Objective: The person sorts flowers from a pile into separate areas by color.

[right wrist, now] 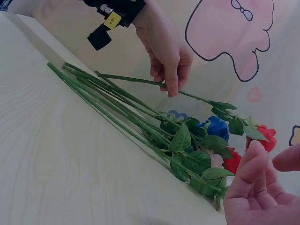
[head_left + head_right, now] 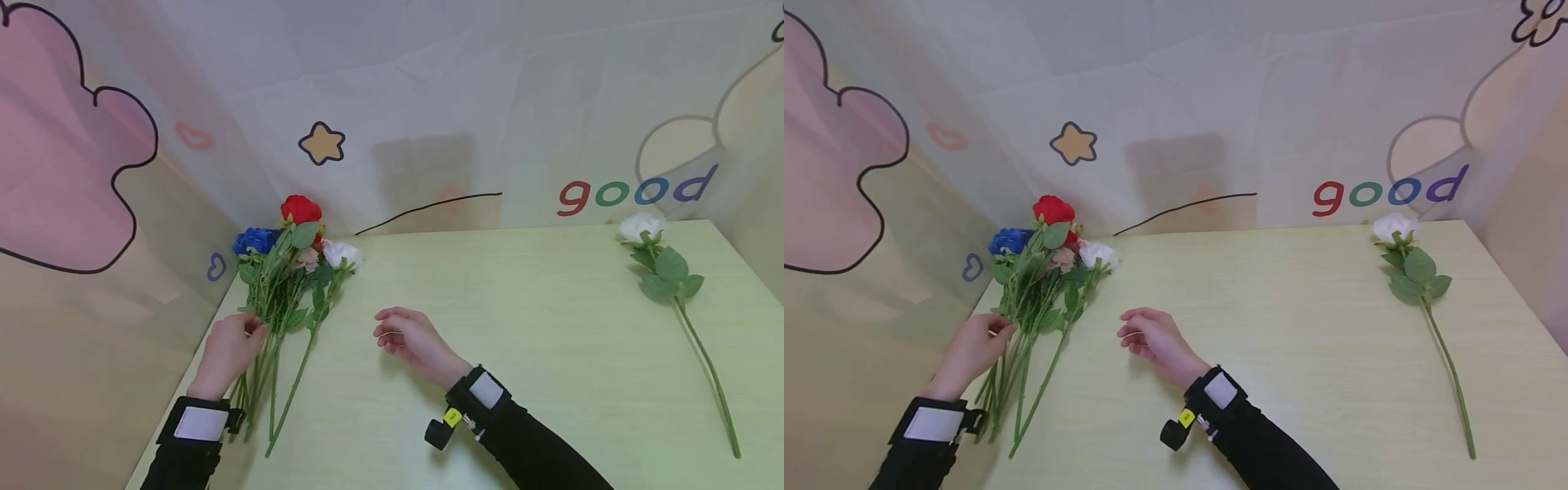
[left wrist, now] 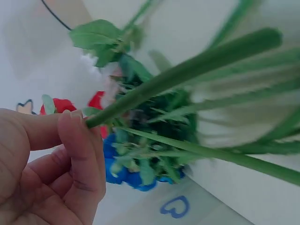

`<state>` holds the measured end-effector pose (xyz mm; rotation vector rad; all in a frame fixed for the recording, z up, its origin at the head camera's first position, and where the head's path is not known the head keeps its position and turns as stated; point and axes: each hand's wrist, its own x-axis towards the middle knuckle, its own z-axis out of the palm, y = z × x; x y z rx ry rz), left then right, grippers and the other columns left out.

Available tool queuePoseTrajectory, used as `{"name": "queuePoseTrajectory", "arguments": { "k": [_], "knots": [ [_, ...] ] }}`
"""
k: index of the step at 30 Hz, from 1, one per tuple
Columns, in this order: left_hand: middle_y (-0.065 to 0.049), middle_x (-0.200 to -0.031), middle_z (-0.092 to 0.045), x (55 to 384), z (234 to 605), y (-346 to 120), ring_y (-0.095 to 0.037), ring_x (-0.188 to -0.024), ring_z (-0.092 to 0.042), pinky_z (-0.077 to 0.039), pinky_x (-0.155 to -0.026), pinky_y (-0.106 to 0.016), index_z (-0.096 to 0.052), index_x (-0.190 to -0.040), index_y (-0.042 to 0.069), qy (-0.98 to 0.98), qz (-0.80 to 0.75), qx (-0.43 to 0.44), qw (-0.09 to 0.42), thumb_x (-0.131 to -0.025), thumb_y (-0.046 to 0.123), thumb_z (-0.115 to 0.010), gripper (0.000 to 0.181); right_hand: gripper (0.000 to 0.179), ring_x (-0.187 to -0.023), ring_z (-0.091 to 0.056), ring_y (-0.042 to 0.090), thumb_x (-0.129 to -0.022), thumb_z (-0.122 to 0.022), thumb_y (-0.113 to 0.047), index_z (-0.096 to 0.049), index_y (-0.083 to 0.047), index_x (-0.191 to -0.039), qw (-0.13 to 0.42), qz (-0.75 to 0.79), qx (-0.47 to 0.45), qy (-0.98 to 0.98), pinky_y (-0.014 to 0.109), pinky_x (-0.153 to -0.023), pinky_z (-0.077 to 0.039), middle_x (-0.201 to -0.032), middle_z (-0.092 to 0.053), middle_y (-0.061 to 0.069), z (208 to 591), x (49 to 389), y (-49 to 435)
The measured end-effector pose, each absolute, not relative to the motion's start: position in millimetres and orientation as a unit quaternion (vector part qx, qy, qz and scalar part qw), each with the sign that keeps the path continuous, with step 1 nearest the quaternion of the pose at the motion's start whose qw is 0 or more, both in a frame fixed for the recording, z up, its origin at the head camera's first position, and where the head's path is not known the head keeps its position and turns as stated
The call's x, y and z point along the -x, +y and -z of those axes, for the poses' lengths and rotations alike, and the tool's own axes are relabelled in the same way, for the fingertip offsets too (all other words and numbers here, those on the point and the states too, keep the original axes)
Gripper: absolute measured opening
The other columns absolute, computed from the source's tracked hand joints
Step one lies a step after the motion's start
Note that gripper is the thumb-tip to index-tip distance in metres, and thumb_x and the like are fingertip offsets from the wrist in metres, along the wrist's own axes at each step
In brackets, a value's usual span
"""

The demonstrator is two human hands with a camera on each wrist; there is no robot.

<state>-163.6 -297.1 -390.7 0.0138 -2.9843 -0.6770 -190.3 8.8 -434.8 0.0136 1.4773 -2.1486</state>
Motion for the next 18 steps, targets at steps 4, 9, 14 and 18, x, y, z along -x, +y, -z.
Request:
{"name": "queuePoseTrajectory", "arguments": {
  "k": [4,9,14,18],
  "knots": [
    [-0.021,-0.089,-0.072,164.9,381.9,-282.8,-0.024,-0.069,-0.064,-0.049,-0.06,-0.033,-0.07,-0.101,-0.007,-0.972,0.228,0.013,0.059,-0.098,0.012,-0.063,0.02,0.027,-0.071,-0.06,0.011,-0.102,-0.05,-0.01,-0.053,0.005,-0.123,0.252,0.79,-0.005,0.56,0.016,-0.066,-0.049,-0.082,-0.063,-0.001,434.3,190.0,20.1],
    [-0.019,-0.089,-0.073,170.9,377.8,-256.6,-0.022,-0.069,-0.064,-0.048,-0.06,-0.03,-0.071,-0.102,-0.006,-0.962,0.267,0.028,0.058,-0.097,0.011,-0.064,0.019,0.025,-0.072,-0.061,0.011,-0.103,-0.05,-0.011,-0.054,0.005,-0.121,0.223,0.777,-0.005,0.589,0.016,-0.068,-0.05,-0.082,-0.064,-0.001,435.3,190.9,42.3],
    [-0.014,-0.082,-0.071,181.8,384.7,-228.9,-0.015,-0.062,-0.058,-0.045,-0.056,-0.027,-0.072,-0.1,0.0,-0.948,0.313,0.041,0.03,-0.098,0.015,-0.064,0.017,0.02,-0.075,-0.061,0.011,-0.102,-0.051,-0.012,-0.057,0.002,-0.115,0.185,0.765,0.006,0.616,0.017,-0.072,-0.052,-0.083,-0.065,-0.002,437.5,192.9,69.7],
    [-0.013,-0.078,-0.07,191.6,393.4,-203.4,-0.012,-0.061,-0.058,-0.045,-0.056,-0.026,-0.072,-0.101,0.001,-0.93,0.363,0.057,0.003,-0.098,0.016,-0.064,0.017,0.017,-0.077,-0.062,0.01,-0.102,-0.052,-0.012,-0.059,0.0,-0.111,0.16,0.759,0.015,0.631,0.019,-0.075,-0.053,-0.084,-0.065,-0.003,439.0,194.0,91.9]
  ]
}}
